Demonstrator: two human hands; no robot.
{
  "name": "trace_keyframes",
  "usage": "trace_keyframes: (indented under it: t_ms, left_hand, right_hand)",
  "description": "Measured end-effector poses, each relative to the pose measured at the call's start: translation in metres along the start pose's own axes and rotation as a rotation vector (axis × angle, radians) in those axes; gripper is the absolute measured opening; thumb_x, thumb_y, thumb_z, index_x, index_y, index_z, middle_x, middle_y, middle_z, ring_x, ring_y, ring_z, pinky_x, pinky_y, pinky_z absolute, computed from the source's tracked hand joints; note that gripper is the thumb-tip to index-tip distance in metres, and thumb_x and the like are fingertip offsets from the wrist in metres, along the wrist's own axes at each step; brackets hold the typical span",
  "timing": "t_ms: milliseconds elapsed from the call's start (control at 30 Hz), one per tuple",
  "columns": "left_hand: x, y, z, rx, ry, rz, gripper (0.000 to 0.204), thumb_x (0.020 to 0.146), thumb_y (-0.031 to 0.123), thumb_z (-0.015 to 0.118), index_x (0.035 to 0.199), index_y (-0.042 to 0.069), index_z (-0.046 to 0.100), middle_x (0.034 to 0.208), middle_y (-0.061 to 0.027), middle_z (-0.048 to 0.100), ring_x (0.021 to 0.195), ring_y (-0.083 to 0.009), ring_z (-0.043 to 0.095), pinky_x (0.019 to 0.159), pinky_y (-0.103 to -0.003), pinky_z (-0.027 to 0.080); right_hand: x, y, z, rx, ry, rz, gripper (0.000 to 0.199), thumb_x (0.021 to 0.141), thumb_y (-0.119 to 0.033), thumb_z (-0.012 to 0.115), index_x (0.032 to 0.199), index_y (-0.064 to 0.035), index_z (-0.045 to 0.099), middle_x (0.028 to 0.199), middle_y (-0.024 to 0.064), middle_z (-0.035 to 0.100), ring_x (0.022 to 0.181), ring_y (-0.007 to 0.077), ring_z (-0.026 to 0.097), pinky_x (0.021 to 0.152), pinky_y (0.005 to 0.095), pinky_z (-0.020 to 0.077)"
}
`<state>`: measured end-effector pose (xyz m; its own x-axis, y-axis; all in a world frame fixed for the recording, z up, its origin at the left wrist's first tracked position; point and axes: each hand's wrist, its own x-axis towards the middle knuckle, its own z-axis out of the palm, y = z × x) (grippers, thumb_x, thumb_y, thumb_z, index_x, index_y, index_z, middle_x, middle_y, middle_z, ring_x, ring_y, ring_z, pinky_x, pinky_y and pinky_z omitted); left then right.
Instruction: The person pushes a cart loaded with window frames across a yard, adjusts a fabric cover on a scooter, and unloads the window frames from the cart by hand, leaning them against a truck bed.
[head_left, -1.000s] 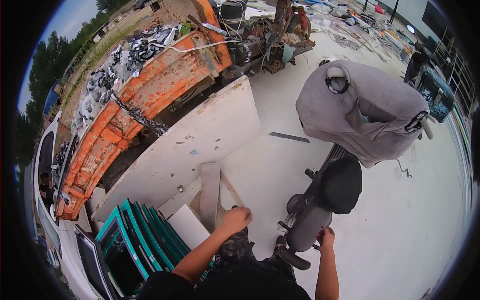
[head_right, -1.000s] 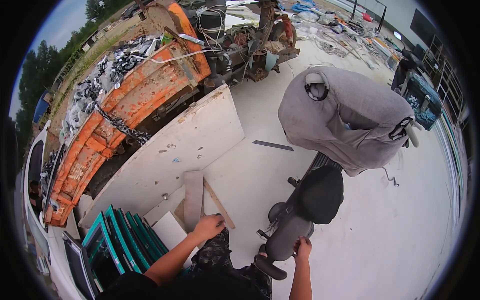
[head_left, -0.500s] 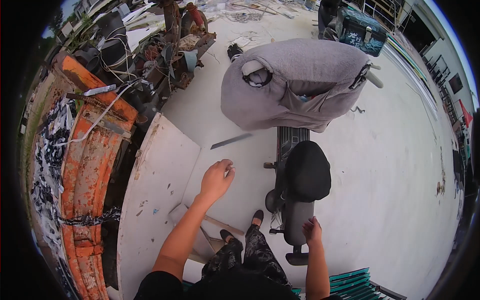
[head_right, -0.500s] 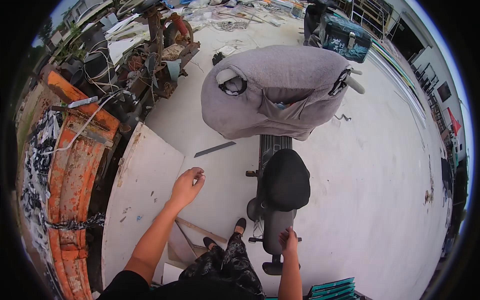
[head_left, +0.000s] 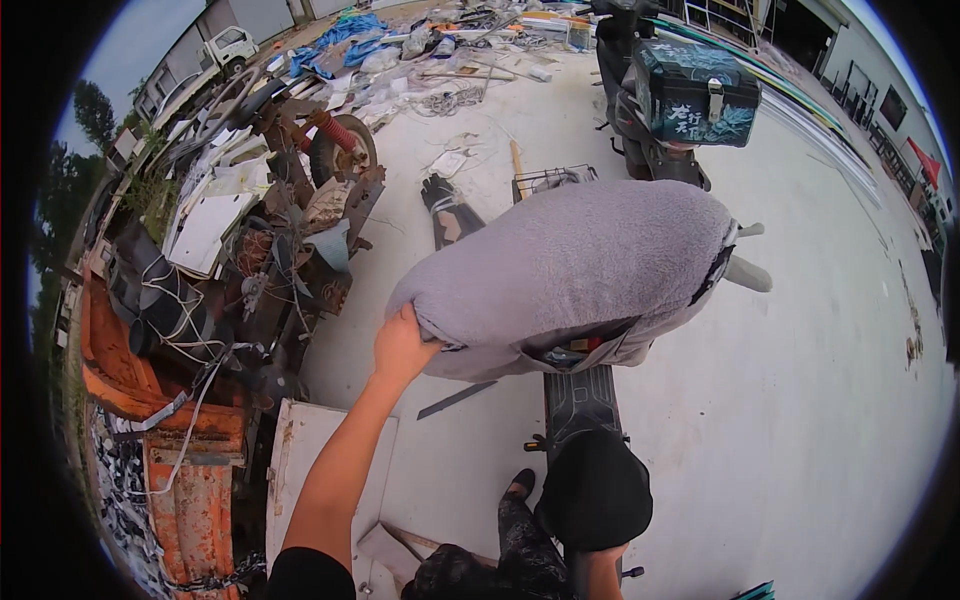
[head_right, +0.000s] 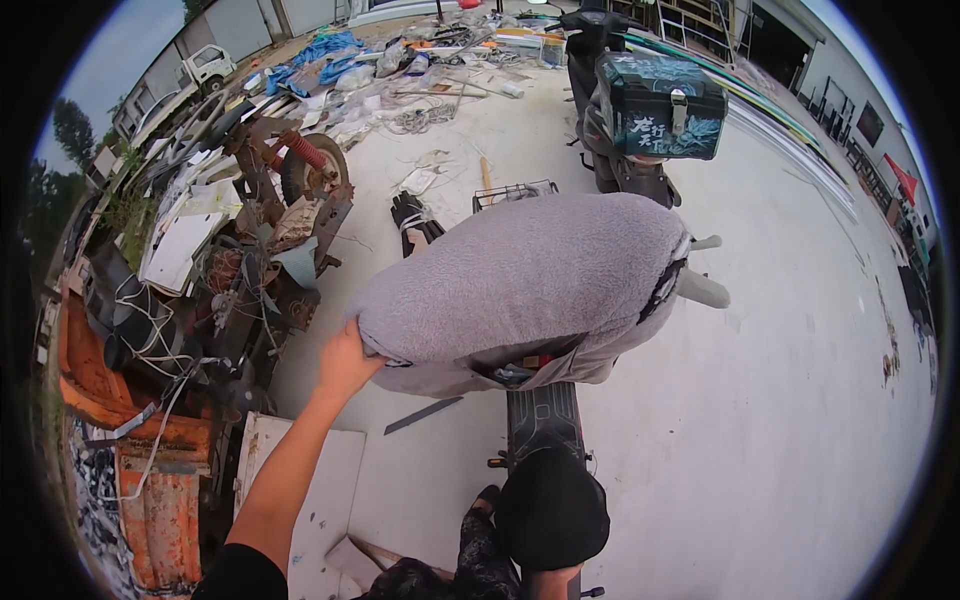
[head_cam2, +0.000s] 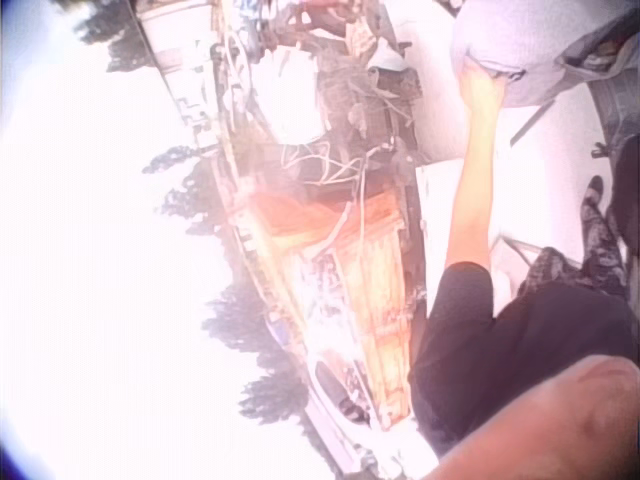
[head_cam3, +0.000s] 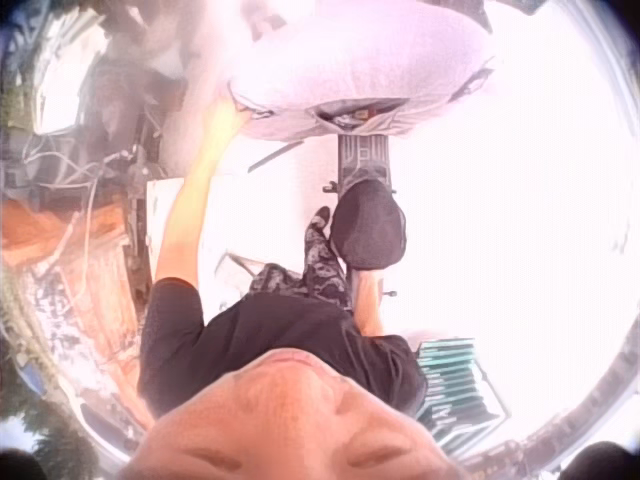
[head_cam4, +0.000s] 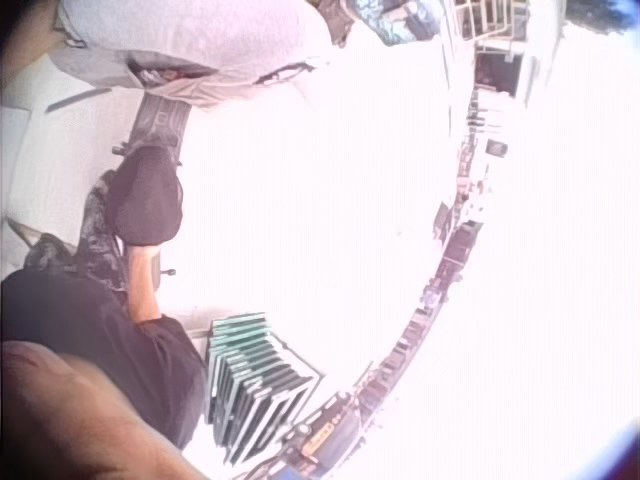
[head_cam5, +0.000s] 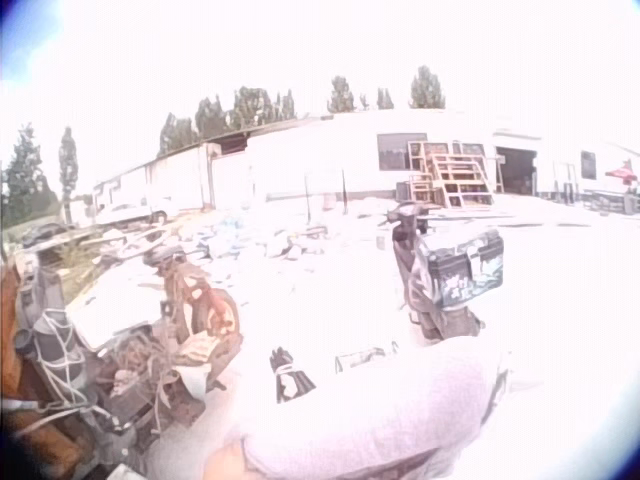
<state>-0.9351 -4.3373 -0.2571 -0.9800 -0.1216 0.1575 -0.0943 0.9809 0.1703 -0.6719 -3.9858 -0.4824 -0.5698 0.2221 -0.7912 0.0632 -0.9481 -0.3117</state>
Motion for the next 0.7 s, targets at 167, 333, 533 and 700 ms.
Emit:
trace_keyframes:
  t_ms: [167,333,533,700]
  left_hand:
    - [-0.005,0.001,0.016,-0.037,-0.087,-0.040,0.064,0.060,0.029,0.076,0.106,-0.005,0.047,0.067,-0.0198,0.061,0.061,-0.0376,0.061,0.056,-0.044,0.048]
    - [-0.029,0.022,-0.003,-0.007,-0.045,0.055,0.066,0.059,0.032,0.077,0.101,-0.010,0.050,0.061,-0.0176,0.057,0.054,-0.0349,0.059,0.051,-0.041,0.046]
    - [0.014,0.076,-0.020,-0.031,0.009,0.192,0.061,0.059,0.038,0.077,0.088,-0.009,0.052,0.055,-0.0132,0.050,0.045,-0.0299,0.053,0.043,-0.038,0.041]
    - [0.054,0.104,-0.022,-0.089,0.051,0.304,0.042,0.057,0.030,0.073,0.073,-0.001,0.050,0.052,-0.0090,0.047,0.041,-0.0250,0.049,0.038,-0.035,0.038]
  right_hand:
    - [0.041,-0.027,0.019,-0.101,0.219,-0.069,0.056,0.094,-0.049,0.029,0.134,-0.0124,0.044,0.137,0.0123,0.044,0.124,0.0294,0.045,0.101,0.0458,0.0404]
    - [0.084,-0.040,0.063,-0.187,0.297,-0.098,0.056,0.094,-0.048,0.029,0.134,-0.0119,0.044,0.137,0.0121,0.045,0.123,0.0293,0.046,0.101,0.0454,0.0410]
    - [0.118,-0.056,0.108,-0.246,0.339,-0.120,0.055,0.094,-0.046,0.029,0.134,-0.0112,0.045,0.136,0.0119,0.046,0.122,0.0292,0.047,0.100,0.0449,0.0417]
    - [0.132,-0.060,0.125,-0.268,0.381,-0.124,0.054,0.095,-0.045,0.029,0.133,-0.0107,0.045,0.135,0.0117,0.047,0.121,0.0291,0.048,0.100,0.0445,0.0423]
